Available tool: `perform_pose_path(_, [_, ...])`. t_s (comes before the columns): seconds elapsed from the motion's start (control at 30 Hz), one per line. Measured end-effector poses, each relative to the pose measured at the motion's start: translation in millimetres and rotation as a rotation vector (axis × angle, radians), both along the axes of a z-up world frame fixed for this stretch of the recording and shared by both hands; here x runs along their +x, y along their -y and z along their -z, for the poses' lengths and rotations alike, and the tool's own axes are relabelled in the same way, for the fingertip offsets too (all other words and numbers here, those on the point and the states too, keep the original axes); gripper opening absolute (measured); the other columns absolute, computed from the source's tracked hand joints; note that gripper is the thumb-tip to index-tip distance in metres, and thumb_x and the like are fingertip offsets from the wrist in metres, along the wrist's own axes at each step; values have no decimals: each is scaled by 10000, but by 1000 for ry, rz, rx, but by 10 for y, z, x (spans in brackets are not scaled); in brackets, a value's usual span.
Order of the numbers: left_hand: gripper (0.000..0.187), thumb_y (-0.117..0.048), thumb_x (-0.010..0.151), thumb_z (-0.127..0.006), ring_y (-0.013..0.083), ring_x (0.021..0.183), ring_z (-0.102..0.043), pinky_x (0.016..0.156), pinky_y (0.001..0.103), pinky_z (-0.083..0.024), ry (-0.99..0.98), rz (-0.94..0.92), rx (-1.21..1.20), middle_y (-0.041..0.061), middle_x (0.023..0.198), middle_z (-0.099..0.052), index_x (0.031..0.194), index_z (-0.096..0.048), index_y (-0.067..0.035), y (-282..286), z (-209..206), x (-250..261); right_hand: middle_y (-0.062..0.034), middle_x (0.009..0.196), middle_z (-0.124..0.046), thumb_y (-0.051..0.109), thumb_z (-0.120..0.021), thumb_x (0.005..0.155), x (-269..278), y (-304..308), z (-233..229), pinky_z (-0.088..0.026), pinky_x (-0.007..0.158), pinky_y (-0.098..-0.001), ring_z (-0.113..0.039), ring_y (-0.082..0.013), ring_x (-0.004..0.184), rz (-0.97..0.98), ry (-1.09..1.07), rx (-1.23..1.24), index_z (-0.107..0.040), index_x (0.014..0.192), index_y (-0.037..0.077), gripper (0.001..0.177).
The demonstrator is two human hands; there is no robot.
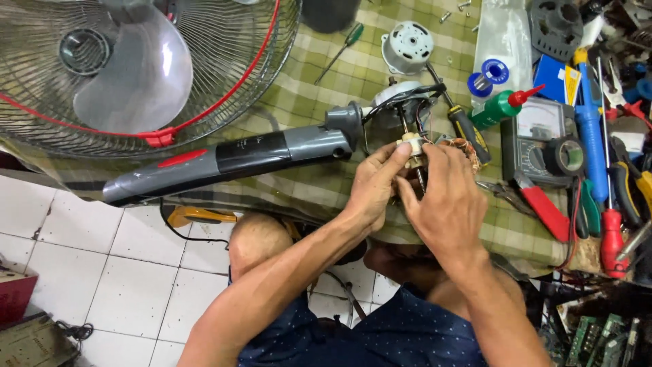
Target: The person disassembles a small electrical motor, removes the rotor, and applies lubricant to the shaft. They then reassemble the motor components on a cluttered workbench.
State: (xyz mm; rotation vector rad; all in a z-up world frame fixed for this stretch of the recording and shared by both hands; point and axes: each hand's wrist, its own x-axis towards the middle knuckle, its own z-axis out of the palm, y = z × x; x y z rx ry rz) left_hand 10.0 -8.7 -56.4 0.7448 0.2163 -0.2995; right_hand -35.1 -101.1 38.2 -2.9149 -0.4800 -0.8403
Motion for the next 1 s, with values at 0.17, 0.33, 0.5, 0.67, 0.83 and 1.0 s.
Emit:
perform_pose_path(0.17, [681, -482, 938, -701, 234, 995, -714, 783, 408, -623, 41, 120, 179, 176, 1115, -722, 1442, -551, -49, -272, -363, -41, -98, 975, -662, 218, -791, 976, 131, -35, 115, -617, 649, -380, -711, -277, 881, 44, 41, 54, -642, 1232, 19, 356])
perform_pose_path(0.33, [408, -390, 988, -547, 389, 996, -747, 841, 528, -599, 613, 311, 1167, 156, 1018, -782, 1284, -691, -149, -810, -955, -9, -96, 877, -651, 320, -764, 1024, 133, -31, 126, -558, 563, -321, -665, -220, 697, 74, 22, 96, -672, 1202, 17, 364])
perform_pose_path(0.5, [481, -420, 1042, -495, 475, 1065, -702, 926, 600, -540, 992, 17, 1469, 267, 1064, -727, 1274, -624, -18, -803, -1016, 818, -82, 939, -595, 370, -815, 972, 138, -105, 44, -541, 602, -400, -660, -305, 765, 24, 120, 43, -668, 1180, 72, 392])
perform_pose_path(0.67, [451, -457, 1015, -457, 506, 1008, -701, 881, 638, -529, 885, 256, 1318, 254, 947, -748, 1130, -730, -117, -706, -898, 1002, -99, 913, -628, 270, -831, 974, 152, -235, -12, -527, 563, -325, -628, -215, 687, 116, 52, 72, -683, 1194, 44, 348])
perform_pose_path(0.83, [418, -463, 989, -480, 509, 1025, -683, 874, 631, -523, 856, 268, 1299, 227, 963, -767, 1129, -759, -186, -736, -894, 1015, -124, 871, -625, 276, -894, 908, 325, -159, 191, -525, 527, -422, -677, -336, 683, 82, 43, 185, -667, 1195, 45, 433])
perform_pose_path(1.0, [414, -504, 973, -481, 474, 1045, -704, 900, 607, -535, 815, 264, 1261, 177, 980, -792, 1143, -763, -253, -751, -932, 1061, -118, 979, -629, 187, -885, 933, 343, -382, -25, -558, 625, -371, -650, -250, 767, 146, 70, 100, -662, 1211, 46, 384])
